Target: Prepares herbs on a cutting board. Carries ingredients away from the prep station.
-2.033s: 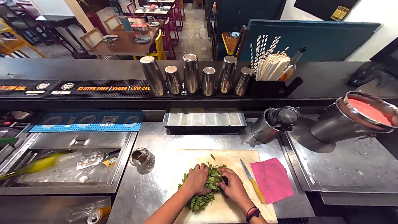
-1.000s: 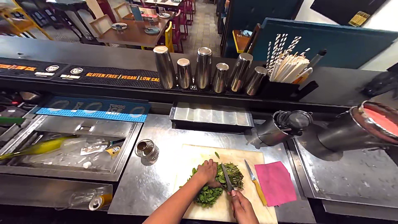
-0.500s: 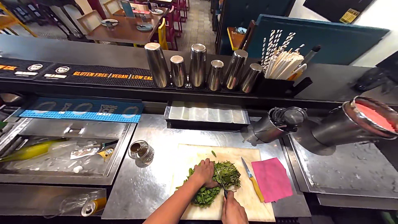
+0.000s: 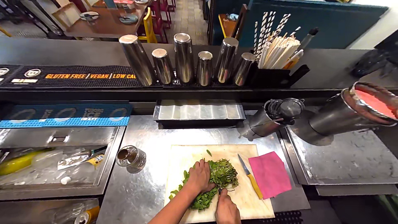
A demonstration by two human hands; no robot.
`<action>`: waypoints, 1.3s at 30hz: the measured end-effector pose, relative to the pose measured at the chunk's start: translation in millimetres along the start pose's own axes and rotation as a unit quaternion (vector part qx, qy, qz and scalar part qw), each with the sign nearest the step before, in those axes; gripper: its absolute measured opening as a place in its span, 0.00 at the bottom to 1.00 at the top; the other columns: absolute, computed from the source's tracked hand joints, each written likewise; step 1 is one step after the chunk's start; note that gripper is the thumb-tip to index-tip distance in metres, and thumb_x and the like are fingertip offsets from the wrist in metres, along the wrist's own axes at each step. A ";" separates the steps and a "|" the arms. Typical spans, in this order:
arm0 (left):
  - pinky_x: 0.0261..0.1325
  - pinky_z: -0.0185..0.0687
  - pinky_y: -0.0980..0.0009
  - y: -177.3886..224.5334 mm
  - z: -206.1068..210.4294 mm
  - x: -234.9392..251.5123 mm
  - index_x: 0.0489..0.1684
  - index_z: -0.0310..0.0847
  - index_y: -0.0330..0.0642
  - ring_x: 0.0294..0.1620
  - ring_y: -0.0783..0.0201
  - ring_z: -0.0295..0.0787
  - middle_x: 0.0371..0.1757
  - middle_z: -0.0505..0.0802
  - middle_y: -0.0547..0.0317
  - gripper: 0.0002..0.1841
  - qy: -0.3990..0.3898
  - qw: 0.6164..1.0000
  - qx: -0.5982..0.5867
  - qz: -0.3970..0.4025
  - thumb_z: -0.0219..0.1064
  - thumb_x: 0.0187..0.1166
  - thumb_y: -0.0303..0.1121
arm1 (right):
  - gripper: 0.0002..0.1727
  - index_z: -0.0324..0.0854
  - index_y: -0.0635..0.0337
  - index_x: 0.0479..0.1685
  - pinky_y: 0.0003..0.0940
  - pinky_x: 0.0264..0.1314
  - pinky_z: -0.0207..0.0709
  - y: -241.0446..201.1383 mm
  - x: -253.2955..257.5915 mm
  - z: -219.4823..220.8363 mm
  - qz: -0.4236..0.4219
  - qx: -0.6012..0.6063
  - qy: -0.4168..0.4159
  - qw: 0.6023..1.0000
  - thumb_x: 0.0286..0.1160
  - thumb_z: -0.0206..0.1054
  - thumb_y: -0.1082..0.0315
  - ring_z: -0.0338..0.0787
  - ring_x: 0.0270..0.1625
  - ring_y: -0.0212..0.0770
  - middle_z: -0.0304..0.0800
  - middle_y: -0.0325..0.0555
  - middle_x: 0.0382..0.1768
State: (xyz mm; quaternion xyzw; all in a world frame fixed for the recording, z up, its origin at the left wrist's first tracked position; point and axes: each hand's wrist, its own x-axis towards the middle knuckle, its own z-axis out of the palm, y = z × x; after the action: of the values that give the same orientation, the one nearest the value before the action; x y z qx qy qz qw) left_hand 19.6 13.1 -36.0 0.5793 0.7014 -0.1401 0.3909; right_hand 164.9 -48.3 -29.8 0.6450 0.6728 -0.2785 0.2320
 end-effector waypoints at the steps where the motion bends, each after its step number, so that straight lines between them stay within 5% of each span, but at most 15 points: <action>1: 0.70 0.75 0.35 0.6 0.3 0.4 0.85 0.57 0.29 0.84 0.32 0.63 0.84 0.66 0.33 0.53 0.001 1.000 -0.001 -0.006 0.74 0.69 0.62 | 0.24 0.64 0.60 0.79 0.52 0.52 0.88 -2.1 2.7 -0.3 0.004 -0.003 -0.003 1.000 0.84 0.55 0.69 0.95 0.53 0.58 0.89 0.58 0.57; 9: 0.71 0.76 0.37 -5.4 -4.6 4.4 0.85 0.56 0.30 0.85 0.33 0.62 0.84 0.65 0.34 0.59 -0.030 1.000 -0.002 0.005 0.78 0.59 0.65 | 0.25 0.64 0.59 0.80 0.51 0.51 0.88 -5.7 14.0 1.4 0.010 -0.005 0.002 1.000 0.84 0.54 0.69 0.95 0.53 0.56 0.89 0.57 0.59; 14: 0.69 0.77 0.37 -1.8 1.1 4.5 0.85 0.56 0.29 0.84 0.32 0.63 0.84 0.65 0.33 0.54 -0.015 1.000 0.017 0.004 0.77 0.64 0.59 | 0.23 0.69 0.60 0.77 0.50 0.46 0.88 -0.1 4.6 6.4 0.000 0.002 0.042 0.999 0.83 0.55 0.70 0.96 0.47 0.56 0.92 0.57 0.50; 22: 0.70 0.77 0.39 2.7 1.3 4.7 0.84 0.57 0.26 0.84 0.33 0.63 0.83 0.66 0.32 0.52 -0.014 1.000 0.017 -0.012 0.73 0.69 0.59 | 0.26 0.63 0.58 0.81 0.52 0.53 0.88 -12.2 20.4 -6.5 0.018 -0.009 -0.017 1.000 0.84 0.55 0.71 0.95 0.55 0.57 0.91 0.57 0.57; 27: 0.70 0.77 0.39 5.0 7.2 2.3 0.84 0.56 0.26 0.84 0.32 0.63 0.83 0.66 0.32 0.52 -0.014 1.000 0.025 -0.013 0.74 0.68 0.57 | 0.24 0.69 0.61 0.78 0.48 0.44 0.88 0.1 6.9 8.4 -0.002 -0.005 0.053 0.999 0.81 0.57 0.71 0.97 0.45 0.55 0.93 0.56 0.45; 34: 0.70 0.77 0.40 9.1 3.0 5.2 0.82 0.58 0.25 0.84 0.34 0.64 0.82 0.68 0.32 0.50 -0.009 0.999 0.026 -0.036 0.72 0.71 0.58 | 0.23 0.67 0.59 0.80 0.50 0.49 0.89 -12.7 32.1 2.0 0.010 0.007 0.028 1.000 0.88 0.50 0.68 0.96 0.52 0.56 0.92 0.57 0.52; 39: 0.69 0.78 0.39 10.9 8.4 1.5 0.82 0.59 0.26 0.83 0.33 0.65 0.81 0.69 0.32 0.49 -0.010 0.999 0.035 -0.034 0.74 0.69 0.56 | 0.20 0.73 0.60 0.73 0.49 0.42 0.88 3.2 10.1 16.1 0.006 0.013 0.077 0.997 0.85 0.53 0.69 0.97 0.43 0.56 0.93 0.55 0.42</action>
State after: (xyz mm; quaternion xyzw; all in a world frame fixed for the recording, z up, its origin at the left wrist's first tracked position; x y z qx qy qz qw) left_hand 32.9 11.8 -39.8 0.5671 0.7114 -0.1836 0.3722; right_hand 166.7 -51.6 -48.7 0.6714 0.6813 -0.2348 0.1727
